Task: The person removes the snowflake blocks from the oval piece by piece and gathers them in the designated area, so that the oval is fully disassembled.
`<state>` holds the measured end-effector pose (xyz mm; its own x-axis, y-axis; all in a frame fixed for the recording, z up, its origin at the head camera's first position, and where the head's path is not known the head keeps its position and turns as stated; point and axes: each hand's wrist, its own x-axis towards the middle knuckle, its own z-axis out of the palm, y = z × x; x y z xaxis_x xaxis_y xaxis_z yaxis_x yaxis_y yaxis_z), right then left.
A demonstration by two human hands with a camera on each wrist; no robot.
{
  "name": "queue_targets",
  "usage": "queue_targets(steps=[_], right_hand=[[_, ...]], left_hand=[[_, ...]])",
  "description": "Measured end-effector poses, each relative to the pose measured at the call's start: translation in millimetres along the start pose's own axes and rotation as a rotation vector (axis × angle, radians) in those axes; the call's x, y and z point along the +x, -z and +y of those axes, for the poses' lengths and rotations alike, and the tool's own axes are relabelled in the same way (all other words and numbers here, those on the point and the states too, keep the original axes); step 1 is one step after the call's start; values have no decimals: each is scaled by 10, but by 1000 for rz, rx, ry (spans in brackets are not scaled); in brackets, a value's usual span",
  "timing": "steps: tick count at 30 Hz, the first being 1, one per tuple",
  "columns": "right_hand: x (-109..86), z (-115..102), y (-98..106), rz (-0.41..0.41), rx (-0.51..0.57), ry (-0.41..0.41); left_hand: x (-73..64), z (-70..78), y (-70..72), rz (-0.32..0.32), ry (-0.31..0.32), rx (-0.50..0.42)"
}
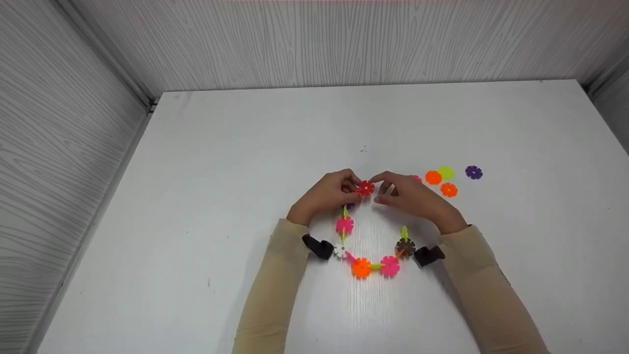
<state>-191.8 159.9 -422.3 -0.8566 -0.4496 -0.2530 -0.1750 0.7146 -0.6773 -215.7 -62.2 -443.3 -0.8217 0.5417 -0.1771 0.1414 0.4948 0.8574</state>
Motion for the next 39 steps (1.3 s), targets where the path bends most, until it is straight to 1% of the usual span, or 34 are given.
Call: queue_targets(steps=[3,7,15,23,25,31,37,39], right_hand=[[7,-19,-40,0,2,15],[18,-43,-71,21,-10,29],[10,-48,-90,47,-19,26],[6,-70,-89,57,-22,15],[7,-72,-88,60,-24,22],[21,-89,-85,47,-44,-5],[25,-37,-29,89,-75,-2],[24,-15,-3,92,-73,-10]], left_hand=[[2,1,-5,1,3,5],[2,4,-14,0,4,19],[-11,8,-26,12,17,50],[-2,3,-31,13,-27,41],[0,5,-31,13,-30,39],[5,7,-30,11,-29,40],[-1,7,-26,-3,15,64],[-7,11,-26,-2,24,66]])
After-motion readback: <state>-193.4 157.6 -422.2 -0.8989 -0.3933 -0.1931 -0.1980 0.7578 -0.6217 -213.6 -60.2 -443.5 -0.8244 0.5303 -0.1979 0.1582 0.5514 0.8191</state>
